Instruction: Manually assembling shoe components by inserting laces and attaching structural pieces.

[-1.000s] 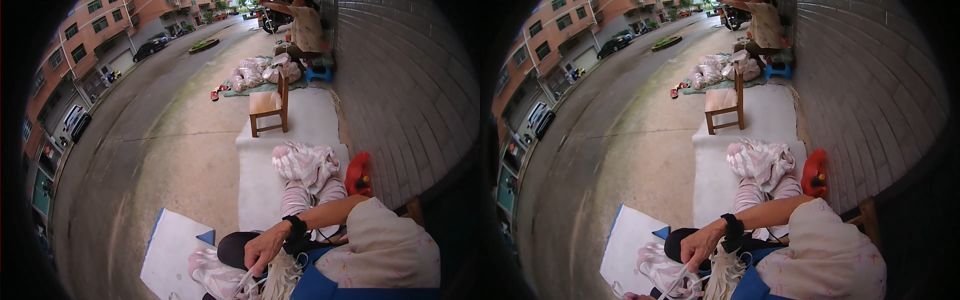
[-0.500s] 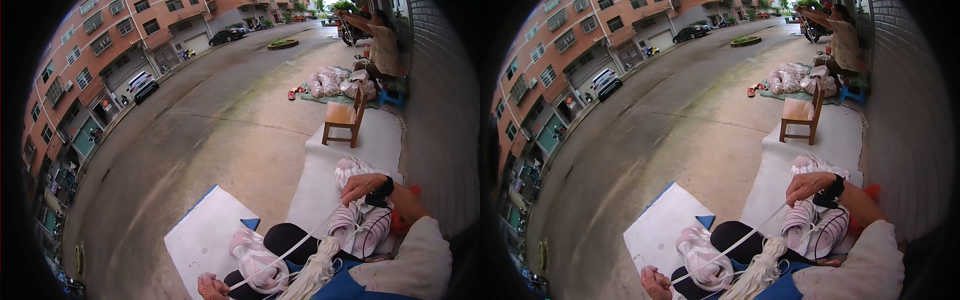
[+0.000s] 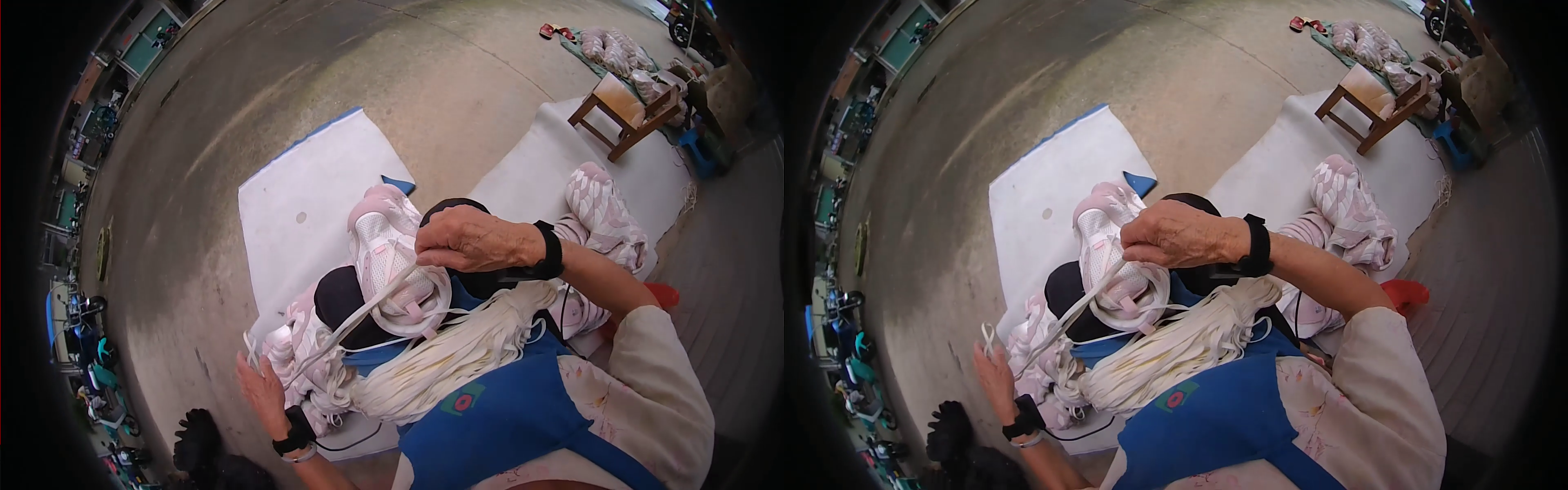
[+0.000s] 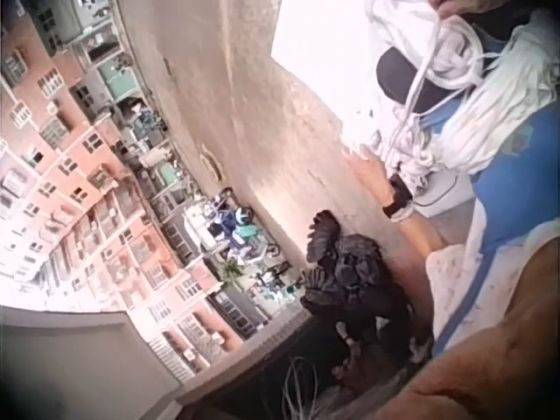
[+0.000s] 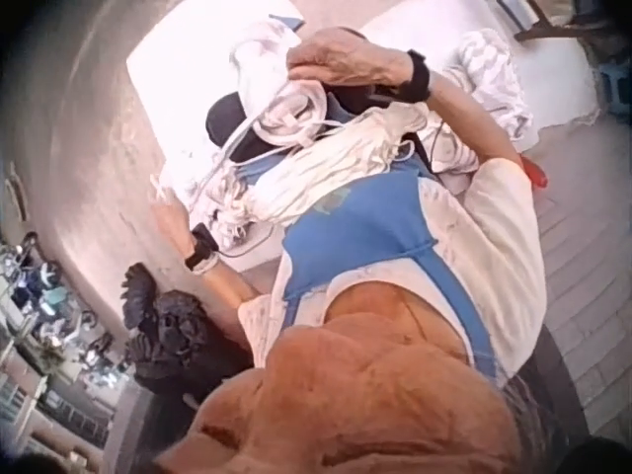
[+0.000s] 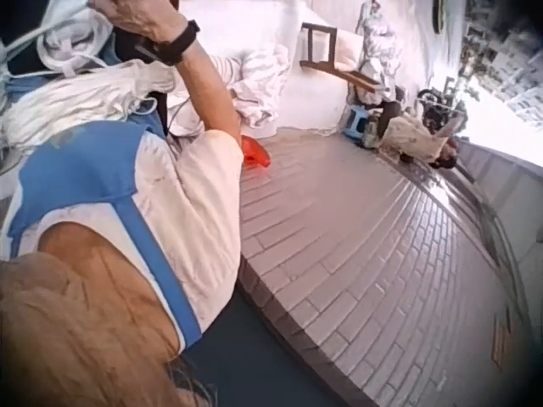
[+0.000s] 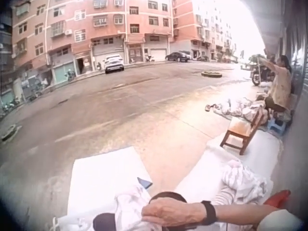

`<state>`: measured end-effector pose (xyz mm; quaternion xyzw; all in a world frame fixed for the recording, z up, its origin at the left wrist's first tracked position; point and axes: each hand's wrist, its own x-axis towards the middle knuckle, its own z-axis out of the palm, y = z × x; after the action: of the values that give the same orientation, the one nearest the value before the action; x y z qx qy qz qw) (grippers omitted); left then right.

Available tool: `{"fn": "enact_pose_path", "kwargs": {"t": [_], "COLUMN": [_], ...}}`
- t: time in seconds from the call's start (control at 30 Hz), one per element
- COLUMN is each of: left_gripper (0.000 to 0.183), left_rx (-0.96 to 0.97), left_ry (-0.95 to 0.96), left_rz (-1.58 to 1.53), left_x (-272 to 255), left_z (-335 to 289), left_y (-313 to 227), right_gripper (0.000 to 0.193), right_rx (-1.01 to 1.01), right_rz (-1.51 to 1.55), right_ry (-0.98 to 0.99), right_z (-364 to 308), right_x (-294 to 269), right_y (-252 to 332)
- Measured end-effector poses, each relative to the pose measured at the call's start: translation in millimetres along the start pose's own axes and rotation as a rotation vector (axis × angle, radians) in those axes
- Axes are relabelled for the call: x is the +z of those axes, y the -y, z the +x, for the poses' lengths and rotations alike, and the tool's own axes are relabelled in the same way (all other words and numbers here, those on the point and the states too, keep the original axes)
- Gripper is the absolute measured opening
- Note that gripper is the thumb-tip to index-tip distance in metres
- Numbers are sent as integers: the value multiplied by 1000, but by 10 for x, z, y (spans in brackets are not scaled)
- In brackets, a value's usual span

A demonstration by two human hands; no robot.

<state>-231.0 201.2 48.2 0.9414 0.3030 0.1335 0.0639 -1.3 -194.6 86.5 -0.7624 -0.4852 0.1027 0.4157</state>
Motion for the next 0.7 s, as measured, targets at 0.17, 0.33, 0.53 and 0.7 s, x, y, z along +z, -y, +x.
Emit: {"fn": "enact_pose_path", "kwargs": {"t": [0.17,0.33,0.53,0.7], "left_gripper": [51,68,78,65], "left_rx": [225,703,746,698], "left_ry": [228,470,418,411], "left_rz": [-838,-666,-685,-636], "left_x": [-159,252,487,296], "left_z": [-121,-416,-483,-419], "left_y": [-1269,-1882,-1912,-2003], "right_gripper": [22,20,25,20], "right_rx": [70,55,164,43], "right_rz": [-81,-68,240,309], "right_ry": [202,173,208,141], "right_z": [67,-70,-1,196], "right_x": [368,609,401,112], "right_y": [15,-33,-55,234]}}
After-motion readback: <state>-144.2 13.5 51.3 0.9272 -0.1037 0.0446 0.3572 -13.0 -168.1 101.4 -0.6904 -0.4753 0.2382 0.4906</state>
